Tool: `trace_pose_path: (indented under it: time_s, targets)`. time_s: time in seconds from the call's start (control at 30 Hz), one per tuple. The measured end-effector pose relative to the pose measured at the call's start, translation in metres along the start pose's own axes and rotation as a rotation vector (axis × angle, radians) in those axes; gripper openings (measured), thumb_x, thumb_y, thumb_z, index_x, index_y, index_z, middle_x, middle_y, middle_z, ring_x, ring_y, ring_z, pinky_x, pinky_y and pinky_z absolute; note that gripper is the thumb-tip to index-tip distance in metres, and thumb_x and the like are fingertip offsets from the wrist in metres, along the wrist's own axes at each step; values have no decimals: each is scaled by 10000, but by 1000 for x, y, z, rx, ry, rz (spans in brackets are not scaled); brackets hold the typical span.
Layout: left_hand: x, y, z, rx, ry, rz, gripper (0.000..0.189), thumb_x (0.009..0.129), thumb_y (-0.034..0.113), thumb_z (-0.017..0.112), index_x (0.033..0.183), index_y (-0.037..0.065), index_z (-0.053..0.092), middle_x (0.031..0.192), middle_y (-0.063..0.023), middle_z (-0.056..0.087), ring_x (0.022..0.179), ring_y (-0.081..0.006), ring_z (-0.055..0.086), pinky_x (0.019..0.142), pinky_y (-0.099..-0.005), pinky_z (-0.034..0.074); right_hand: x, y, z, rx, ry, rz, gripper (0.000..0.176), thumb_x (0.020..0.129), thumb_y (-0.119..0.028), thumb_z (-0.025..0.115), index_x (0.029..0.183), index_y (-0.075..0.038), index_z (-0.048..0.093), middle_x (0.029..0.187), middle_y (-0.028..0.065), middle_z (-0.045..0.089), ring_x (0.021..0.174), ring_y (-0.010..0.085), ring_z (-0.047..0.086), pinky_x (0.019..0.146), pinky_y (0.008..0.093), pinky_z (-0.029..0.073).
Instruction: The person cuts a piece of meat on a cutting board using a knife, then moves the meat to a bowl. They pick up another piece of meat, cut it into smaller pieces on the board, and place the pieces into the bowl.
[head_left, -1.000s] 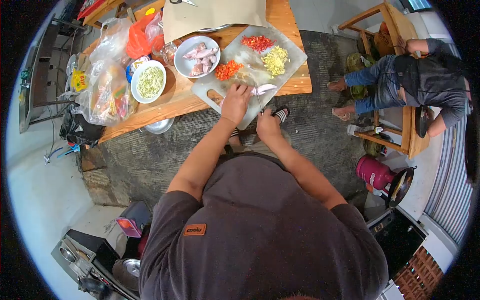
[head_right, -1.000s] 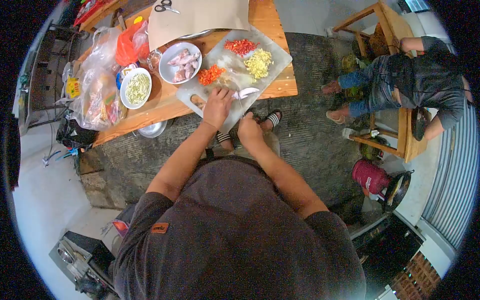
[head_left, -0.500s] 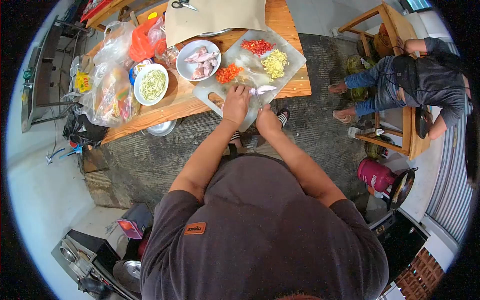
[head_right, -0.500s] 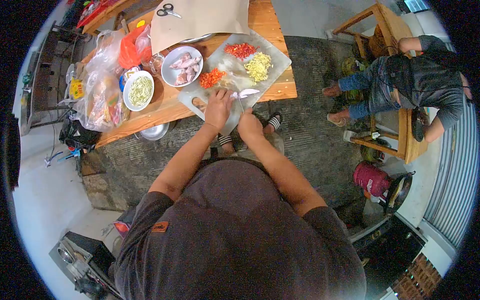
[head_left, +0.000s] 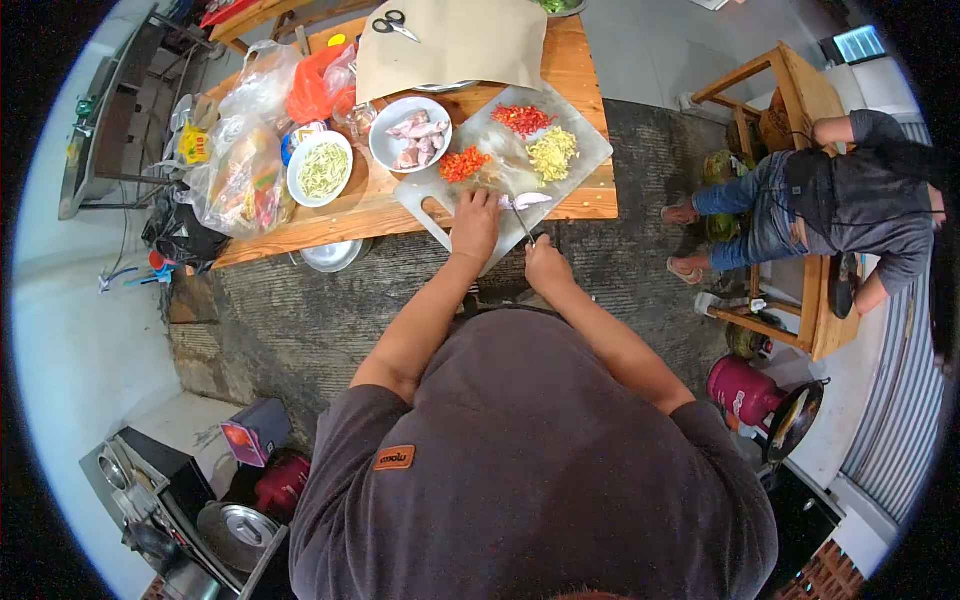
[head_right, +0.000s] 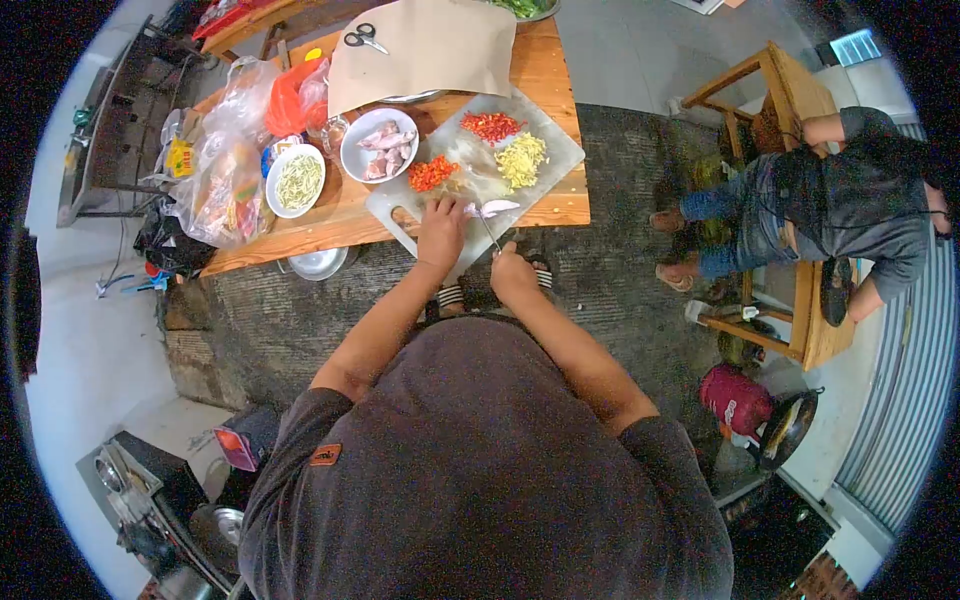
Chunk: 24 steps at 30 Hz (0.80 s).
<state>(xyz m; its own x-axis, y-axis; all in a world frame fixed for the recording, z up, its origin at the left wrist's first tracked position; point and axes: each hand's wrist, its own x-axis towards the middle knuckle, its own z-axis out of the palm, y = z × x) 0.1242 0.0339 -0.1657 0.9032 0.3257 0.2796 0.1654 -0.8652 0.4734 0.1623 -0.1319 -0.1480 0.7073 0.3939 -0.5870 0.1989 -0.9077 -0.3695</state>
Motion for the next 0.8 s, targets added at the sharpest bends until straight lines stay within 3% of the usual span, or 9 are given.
trace_pose_path:
  time_s: [0.07, 0.37, 0.5, 0.57, 0.67, 0.8]
  targets:
    - [-1, 4, 1, 77, -68, -79, 273, 891, 158, 641, 1142, 49, 653, 1061, -118, 611, 1027, -335, 548, 868, -447, 478, 7, 15, 5, -61, 71, -90, 341, 1038, -292, 424, 1084, 43, 465, 890, 323, 678, 871, 505, 667, 799, 584, 514]
    - [-1, 16, 5, 126, -35, -152, 256, 881, 165, 652, 1119, 73, 658, 1046, -125, 606, 1024, -344, 559, 829, -460, 491, 15, 45, -21, -44, -12, -276, 341, 1039, -287, 420, 1094, 46, 469, 924, 313, 681, 902, 501, 666, 815, 572, 513]
    - [-1, 22, 10, 191, 4, -204, 236, 879, 208, 669, 1077, 79, 677, 1028, -123, 622, 991, -350, 571, 814, -462, 502, 17, 45, -37, -105, -81, -246, 356, 1042, -290, 411, 1125, 52, 469, 980, 317, 676, 945, 490, 660, 846, 566, 504]
    - [-3, 24, 11, 225, 1, -219, 233, 877, 223, 669, 1074, 97, 678, 1032, -117, 622, 1003, -339, 576, 799, -463, 506, 15, 42, -47, -150, -189, -232, 420, 1043, -273, 412, 1249, 91, 447, 1091, 322, 667, 1031, 454, 663, 873, 540, 520]
    - [-2, 29, 9, 224, -8, -249, 247, 870, 215, 672, 1086, 96, 673, 1051, -120, 617, 1019, -336, 576, 799, -471, 498, 23, 52, -46, -135, -136, -279, 382, 1041, -300, 407, 1152, 61, 471, 1007, 317, 671, 960, 490, 655, 861, 567, 497]
    - [0, 31, 10, 269, -15, -235, 251, 855, 222, 680, 1064, 84, 683, 1056, -119, 598, 1037, -324, 566, 841, -462, 473, 25, 53, -51, -139, -143, -295, 395, 1037, -309, 415, 1159, 63, 470, 997, 319, 672, 954, 490, 658, 861, 567, 498]
